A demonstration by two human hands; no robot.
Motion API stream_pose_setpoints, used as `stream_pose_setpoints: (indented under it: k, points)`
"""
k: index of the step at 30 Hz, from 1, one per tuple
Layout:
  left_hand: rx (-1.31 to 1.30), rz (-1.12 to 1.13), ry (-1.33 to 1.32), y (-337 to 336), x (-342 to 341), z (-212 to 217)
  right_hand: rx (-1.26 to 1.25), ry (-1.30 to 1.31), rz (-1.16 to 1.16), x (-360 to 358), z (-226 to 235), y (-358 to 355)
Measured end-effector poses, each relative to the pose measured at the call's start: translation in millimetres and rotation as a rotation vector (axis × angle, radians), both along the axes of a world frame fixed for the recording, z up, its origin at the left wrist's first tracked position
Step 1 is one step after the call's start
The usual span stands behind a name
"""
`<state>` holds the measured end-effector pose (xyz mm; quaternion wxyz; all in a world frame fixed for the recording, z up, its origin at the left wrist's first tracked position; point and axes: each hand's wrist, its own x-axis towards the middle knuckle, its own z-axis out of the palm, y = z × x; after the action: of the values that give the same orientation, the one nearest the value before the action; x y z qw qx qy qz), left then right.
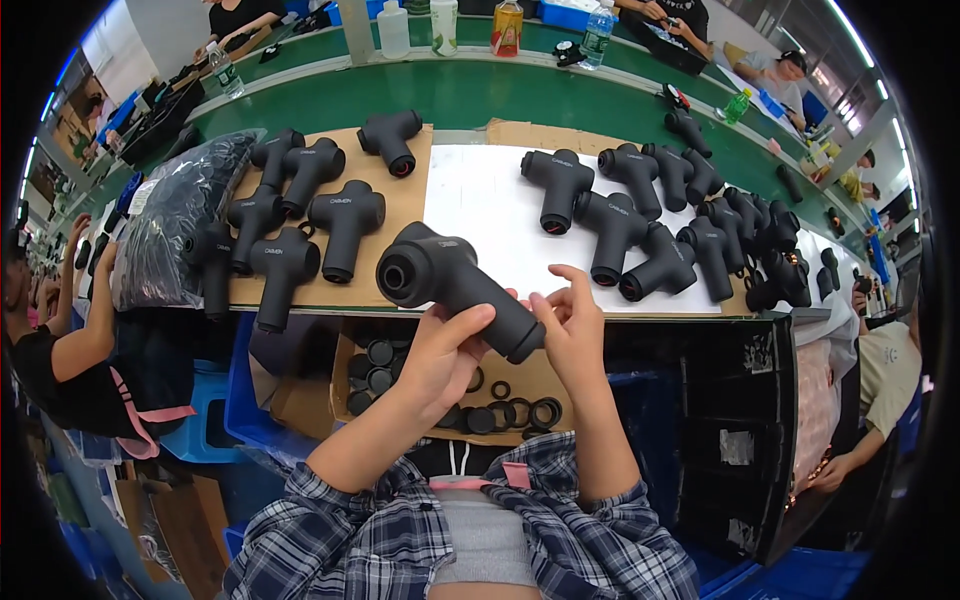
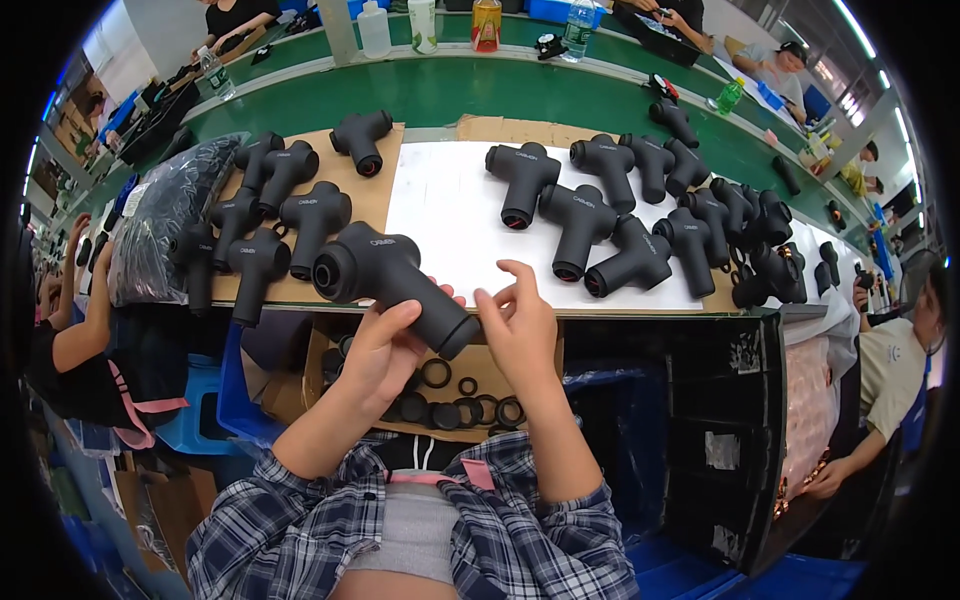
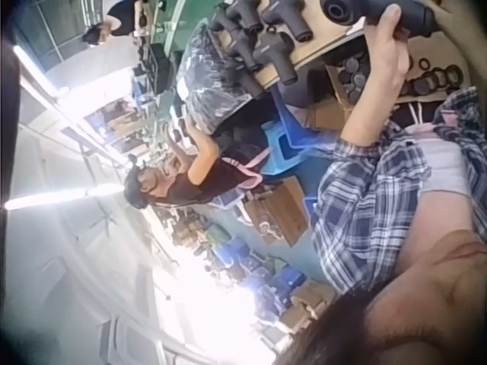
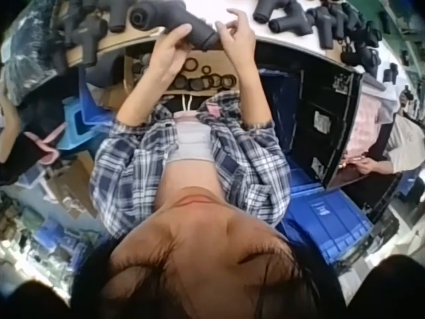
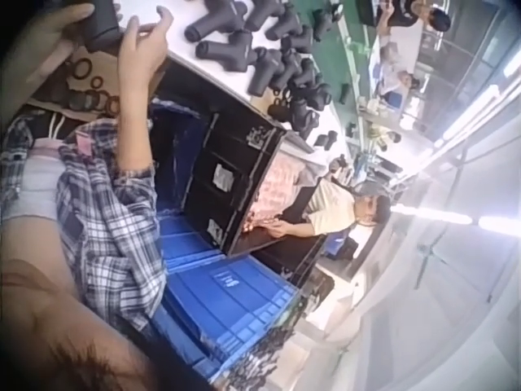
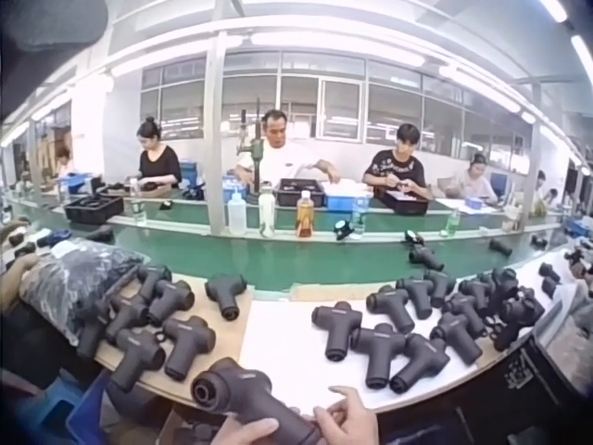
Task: Assembling components onto portable massage guns at a factory workstation.
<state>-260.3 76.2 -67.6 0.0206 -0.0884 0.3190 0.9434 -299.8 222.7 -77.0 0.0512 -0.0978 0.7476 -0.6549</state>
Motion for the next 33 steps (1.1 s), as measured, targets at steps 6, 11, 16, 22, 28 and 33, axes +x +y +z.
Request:
stream_pose_setpoints:
  k: [6,11,16,22,28,33]
  points:
    - [-0.06,-0.026,0.028,-3.9,6.2,11.8,-0.131,0.057,0.004,2.5,-3.0,-0.6]
    - [-0.016,-0.061,-0.018,-3.6,6.6,8.7,-0.194,0.014,0.178,10.4,1.8,1.8]
    - [-0.058,-0.054,0.027,-2.6,12.5,8.9,-0.275,-0.033,0.002,16.0,-1.5,5.8]
    - [-0.14,-0.036,0.04,-1.0,10.8,14.2,-0.19,0.264,-0.045,21.6,0.4,-4.0]
    - [-0.149,0.042,-0.032,3.2,11.8,11.4,0.497,0.762,-0.022,33.7,16.0,-2.2]
    - [-0.07,0.038,-0.055,0.8,11.0,8.1,0.172,0.271,0.063,30.4,5.0,3.4]
